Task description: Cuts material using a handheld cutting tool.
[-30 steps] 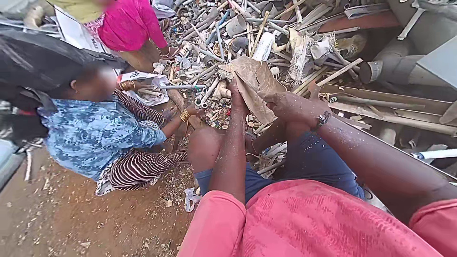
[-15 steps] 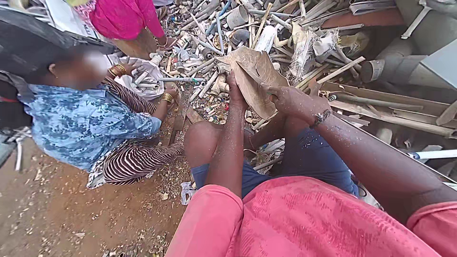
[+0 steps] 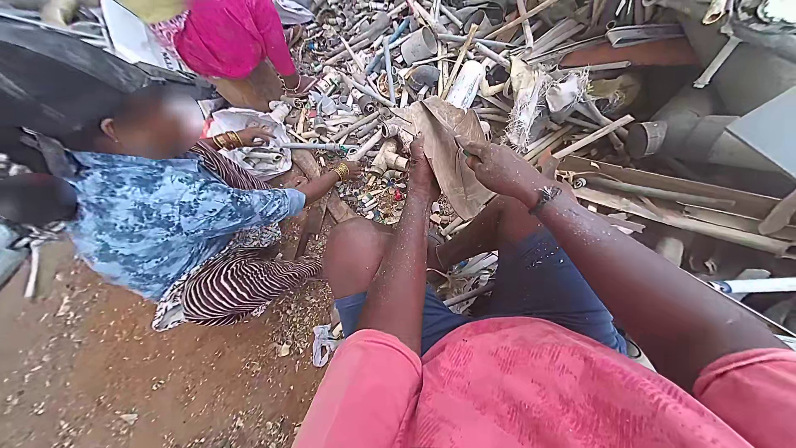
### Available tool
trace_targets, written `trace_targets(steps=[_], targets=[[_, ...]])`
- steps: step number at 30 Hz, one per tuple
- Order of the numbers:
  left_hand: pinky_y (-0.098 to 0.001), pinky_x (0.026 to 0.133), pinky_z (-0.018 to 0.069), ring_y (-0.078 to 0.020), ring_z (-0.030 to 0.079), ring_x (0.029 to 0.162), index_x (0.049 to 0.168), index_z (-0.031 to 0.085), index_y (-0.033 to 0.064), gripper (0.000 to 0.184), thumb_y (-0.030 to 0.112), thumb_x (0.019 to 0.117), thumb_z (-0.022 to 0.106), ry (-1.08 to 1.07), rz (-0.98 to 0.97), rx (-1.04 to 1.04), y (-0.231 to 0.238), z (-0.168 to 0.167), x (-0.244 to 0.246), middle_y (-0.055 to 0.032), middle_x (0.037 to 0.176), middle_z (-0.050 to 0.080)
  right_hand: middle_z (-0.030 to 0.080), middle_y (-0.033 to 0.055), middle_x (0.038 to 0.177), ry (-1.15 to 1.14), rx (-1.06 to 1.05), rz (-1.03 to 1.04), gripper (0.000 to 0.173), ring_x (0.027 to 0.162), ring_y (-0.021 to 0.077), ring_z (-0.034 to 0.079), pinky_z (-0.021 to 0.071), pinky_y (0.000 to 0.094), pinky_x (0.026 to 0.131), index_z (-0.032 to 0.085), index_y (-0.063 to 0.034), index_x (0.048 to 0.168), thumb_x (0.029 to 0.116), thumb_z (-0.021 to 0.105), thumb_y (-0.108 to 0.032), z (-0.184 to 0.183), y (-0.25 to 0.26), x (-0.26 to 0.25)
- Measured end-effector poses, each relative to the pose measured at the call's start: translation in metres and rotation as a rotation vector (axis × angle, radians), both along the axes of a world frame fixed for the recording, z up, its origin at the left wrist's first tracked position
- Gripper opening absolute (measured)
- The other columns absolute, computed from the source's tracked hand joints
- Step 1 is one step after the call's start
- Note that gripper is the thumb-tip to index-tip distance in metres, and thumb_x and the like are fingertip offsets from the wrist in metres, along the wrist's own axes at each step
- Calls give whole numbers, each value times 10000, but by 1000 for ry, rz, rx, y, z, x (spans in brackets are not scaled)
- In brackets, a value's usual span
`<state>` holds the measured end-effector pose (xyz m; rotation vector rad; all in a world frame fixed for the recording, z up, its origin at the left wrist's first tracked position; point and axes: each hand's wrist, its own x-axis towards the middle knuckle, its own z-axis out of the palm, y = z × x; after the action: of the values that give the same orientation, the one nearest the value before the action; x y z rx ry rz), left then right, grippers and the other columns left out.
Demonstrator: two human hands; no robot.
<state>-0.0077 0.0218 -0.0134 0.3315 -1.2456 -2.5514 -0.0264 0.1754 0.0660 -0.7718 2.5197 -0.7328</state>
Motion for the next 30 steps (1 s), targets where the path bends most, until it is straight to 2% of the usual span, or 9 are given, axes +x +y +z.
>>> trace_targets(steps=[3, 7, 11, 13, 16, 18, 20, 25, 30], targets=[[-416, 942, 561, -181, 654, 1105, 1389, 517, 116, 500, 465, 1099, 307, -23, -12, 21, 2, -5, -4, -92, 1206, 667, 664, 148, 1119, -79, -135, 20, 423, 829, 240, 613, 507, 461, 754, 529, -118, 1502, 1110, 413, -229, -1, 0, 3], [-394, 905, 572, -162, 666, 1049, 1351, 527, 124, 481, 448, 1100, 275, -16, -22, 3, 3, -1, -3, -73, 1151, 678, 595, 159, 1443, -19, -58, -14, 481, 1298, 340, 590, 438, 582, 1083, 424, -181, 1587, 1111, 378, -236, -5, 1, -1], [-411, 912, 570, -177, 663, 1051, 1351, 523, 104, 451, 424, 1099, 329, -8, -13, -15, 3, -8, -7, -93, 1153, 671, 662, 152, 1223, -32, -181, -9, 452, 989, 277, 645, 520, 495, 848, 489, -150, 1544, 1103, 418, -222, -10, -4, 3], [-394, 925, 565, -163, 659, 1060, 1350, 511, 109, 431, 404, 1097, 324, 4, -10, -34, 3, -8, -3, -79, 1159, 666, 643, 168, 1359, -25, -96, -40, 464, 1225, 335, 625, 466, 570, 1033, 469, -171, 1560, 1105, 409, -238, -7, -1, 0], [-392, 908, 572, -161, 665, 1030, 1325, 540, 99, 440, 414, 1098, 334, 9, -26, -53, 6, -4, -4, -79, 1124, 678, 651, 202, 1307, -14, -117, -81, 436, 1190, 368, 628, 470, 592, 997, 512, -137, 1517, 1103, 417, -236, -7, 0, -4], [-385, 884, 574, -153, 663, 1003, 1312, 528, 104, 431, 422, 1093, 338, -12, -11, -52, 6, -6, -5, -71, 1102, 669, 669, 183, 1215, 28, -180, -38, 420, 1061, 335, 652, 510, 555, 867, 544, -158, 1498, 1099, 441, -242, -10, -2, 8], [-406, 934, 562, -175, 656, 1069, 1378, 501, 95, 460, 418, 1092, 341, -2, 2, -49, 5, -7, -4, -95, 1181, 663, 644, 165, 1359, -6, -73, -74, 466, 1219, 353, 630, 477, 599, 1010, 462, -211, 1565, 1106, 401, -255, -10, -2, 3], [-413, 951, 555, -182, 649, 1095, 1371, 509, 93, 448, 412, 1090, 366, -1, 22, -51, 6, -12, -10, -100, 1196, 656, 663, 204, 1276, -13, -166, -67, 418, 1107, 376, 650, 498, 597, 921, 559, -114, 1479, 1103, 441, -254, -16, 2, 14], [-428, 970, 550, -202, 647, 1116, 1398, 499, 87, 478, 426, 1085, 374, 4, -24, -60, 6, -12, -11, -119, 1228, 656, 671, 206, 1247, 10, -126, -124, 404, 1156, 366, 645, 486, 599, 984, 582, -92, 1435, 1096, 424, -247, -24, 4, -1]])
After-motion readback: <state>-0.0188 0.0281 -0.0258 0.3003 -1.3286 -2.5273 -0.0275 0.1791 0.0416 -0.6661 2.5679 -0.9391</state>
